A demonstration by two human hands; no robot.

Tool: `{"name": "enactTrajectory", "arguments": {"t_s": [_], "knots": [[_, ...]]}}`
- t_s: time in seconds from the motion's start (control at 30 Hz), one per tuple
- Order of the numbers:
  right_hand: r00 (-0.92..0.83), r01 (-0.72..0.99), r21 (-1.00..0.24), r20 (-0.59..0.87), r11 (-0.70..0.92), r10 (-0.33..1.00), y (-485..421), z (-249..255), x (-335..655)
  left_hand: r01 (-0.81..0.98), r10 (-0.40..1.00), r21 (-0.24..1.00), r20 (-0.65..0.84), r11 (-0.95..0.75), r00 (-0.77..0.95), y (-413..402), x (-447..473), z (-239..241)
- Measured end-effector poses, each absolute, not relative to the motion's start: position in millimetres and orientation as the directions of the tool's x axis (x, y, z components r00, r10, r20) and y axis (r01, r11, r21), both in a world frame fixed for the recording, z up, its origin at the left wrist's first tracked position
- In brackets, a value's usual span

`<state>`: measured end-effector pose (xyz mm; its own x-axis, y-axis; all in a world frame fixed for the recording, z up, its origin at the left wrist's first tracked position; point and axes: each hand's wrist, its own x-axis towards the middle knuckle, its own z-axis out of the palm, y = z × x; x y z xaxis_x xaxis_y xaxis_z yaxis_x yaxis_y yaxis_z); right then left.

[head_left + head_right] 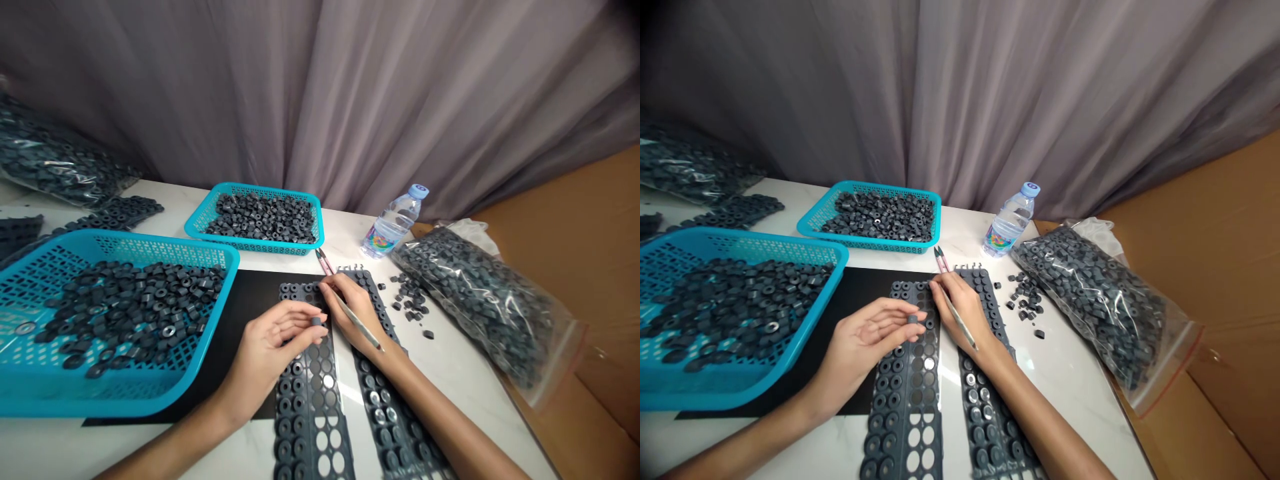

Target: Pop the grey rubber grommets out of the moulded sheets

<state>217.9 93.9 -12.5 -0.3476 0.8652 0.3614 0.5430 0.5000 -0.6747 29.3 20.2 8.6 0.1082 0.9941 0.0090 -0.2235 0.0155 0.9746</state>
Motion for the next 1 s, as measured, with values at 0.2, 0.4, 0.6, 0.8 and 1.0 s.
{"name": "enactTrajectory", "arguments": {"t_s": [0.2, 0.4, 0.6, 0.8, 1.0], "knots": [[-0.346, 0.567, -0.648, 0.372, 0.508, 0.861, 94.7, -14.0, 217.6, -0.22, 0.995, 0.973, -0.052, 0.071, 0.091, 25.4, 31.1, -0.4], [-0.366, 0.574, -0.635, 0.366, 0.517, 0.856, 94.1, -11.3, 218.0, -0.175, 0.994, 0.982, -0.06, 0.076, 0.096, 27.6, 26.0, -0.1], [-0.468, 0.59, -0.538, 0.38, 0.602, 0.798, 93.1, -10.8, 219.2, -0.189, 0.994, 0.98, -0.052, 0.068, 0.091, 27.5, 23.9, 3.9], [-0.539, 0.618, -0.472, 0.328, 0.628, 0.776, 88.8, -5.0, 219.4, -0.195, 0.997, 0.979, -0.043, 0.055, 0.068, 28.2, 24.5, 0.7], [-0.494, 0.603, -0.527, 0.343, 0.599, 0.799, 86.0, -2.1, 216.8, -0.22, 0.998, 0.975, -0.02, 0.032, 0.058, 30.5, 23.2, -1.5]]}}
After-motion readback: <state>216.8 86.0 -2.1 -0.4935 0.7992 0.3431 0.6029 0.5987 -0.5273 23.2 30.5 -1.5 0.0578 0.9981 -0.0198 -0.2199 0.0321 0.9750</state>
